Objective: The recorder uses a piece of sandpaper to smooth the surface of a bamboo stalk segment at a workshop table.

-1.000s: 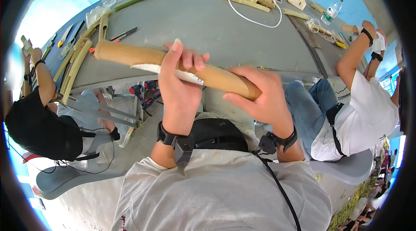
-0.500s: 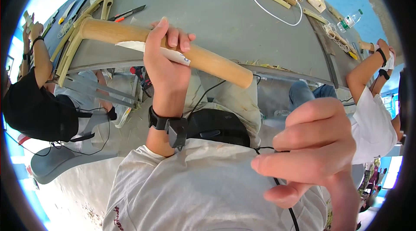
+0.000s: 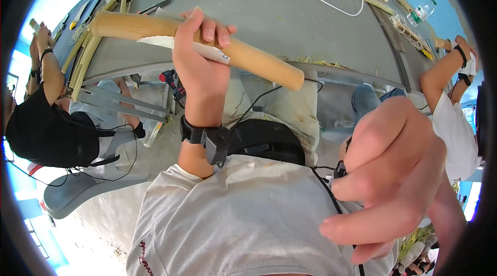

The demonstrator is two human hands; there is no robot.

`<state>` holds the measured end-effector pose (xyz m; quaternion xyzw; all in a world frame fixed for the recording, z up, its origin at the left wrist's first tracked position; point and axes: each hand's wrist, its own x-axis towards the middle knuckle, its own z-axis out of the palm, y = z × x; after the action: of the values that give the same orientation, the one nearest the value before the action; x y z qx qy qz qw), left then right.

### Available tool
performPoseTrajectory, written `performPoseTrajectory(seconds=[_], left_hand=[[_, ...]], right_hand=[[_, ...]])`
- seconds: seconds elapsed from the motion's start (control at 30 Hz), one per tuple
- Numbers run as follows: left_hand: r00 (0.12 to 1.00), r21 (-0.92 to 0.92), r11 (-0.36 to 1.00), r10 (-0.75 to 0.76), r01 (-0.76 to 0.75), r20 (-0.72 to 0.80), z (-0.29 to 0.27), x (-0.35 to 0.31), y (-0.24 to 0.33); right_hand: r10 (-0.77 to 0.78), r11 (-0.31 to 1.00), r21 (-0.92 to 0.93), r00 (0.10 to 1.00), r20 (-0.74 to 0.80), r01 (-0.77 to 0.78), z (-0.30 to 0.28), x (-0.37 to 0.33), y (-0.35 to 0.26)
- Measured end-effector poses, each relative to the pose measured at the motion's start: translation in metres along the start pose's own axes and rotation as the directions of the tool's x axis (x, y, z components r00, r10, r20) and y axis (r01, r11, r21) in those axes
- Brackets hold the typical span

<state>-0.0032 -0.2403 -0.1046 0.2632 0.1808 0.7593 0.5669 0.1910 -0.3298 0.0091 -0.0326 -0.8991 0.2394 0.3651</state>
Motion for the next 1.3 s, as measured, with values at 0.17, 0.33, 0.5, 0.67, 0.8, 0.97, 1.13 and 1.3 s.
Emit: performPoseTrajectory(seconds=[0.17,0.33,0.5,0.67,0.8,0.97,1.13,1.3], left_hand=[[0.997,0.084,0.995,0.059,-0.056,-0.039,-0.008,-0.001,0.005],[1.0,-0.01,1.0,-0.01,0.01,-0.012,0.003,-0.003,0.005],[0.997,-0.011,1.0,-0.017,0.016,-0.079,0.009,-0.005,0.004],[0.993,-0.171,0.983,-0.086,0.072,-0.075,0.018,-0.015,0.006],[0.996,-0.148,0.985,-0.092,0.087,-0.023,0.023,-0.018,0.002],[0.999,-0.139,0.99,-0.013,0.008,-0.038,0.0,0.004,0.013],[0.999,-0.089,0.996,-0.003,0.007,0.045,0.007,-0.014,0.007],[0.977,-0.061,0.976,-0.208,0.21,0.04,0.028,-0.041,-0.017]], right_hand=[[-0.035,0.999,0.011,0.997,-0.075,0.036,0.005,-0.013,0.002],[-0.017,0.995,-0.103,0.988,-0.153,0.001,0.006,-0.02,-0.009],[0.036,0.873,-0.364,0.785,-0.618,-0.326,0.046,-0.048,0.05],[0.383,0.796,-0.314,0.833,-0.4,-0.517,0.042,-0.059,0.083],[0.58,0.713,-0.23,0.742,-0.336,-0.662,0.047,-0.057,0.071],[0.631,0.661,-0.255,0.706,-0.321,-0.706,0.041,-0.073,0.065],[0.699,0.617,-0.237,0.661,-0.271,-0.75,0.041,-0.061,0.057],[0.544,0.717,-0.247,0.745,-0.385,-0.651,0.051,-0.055,0.068]])
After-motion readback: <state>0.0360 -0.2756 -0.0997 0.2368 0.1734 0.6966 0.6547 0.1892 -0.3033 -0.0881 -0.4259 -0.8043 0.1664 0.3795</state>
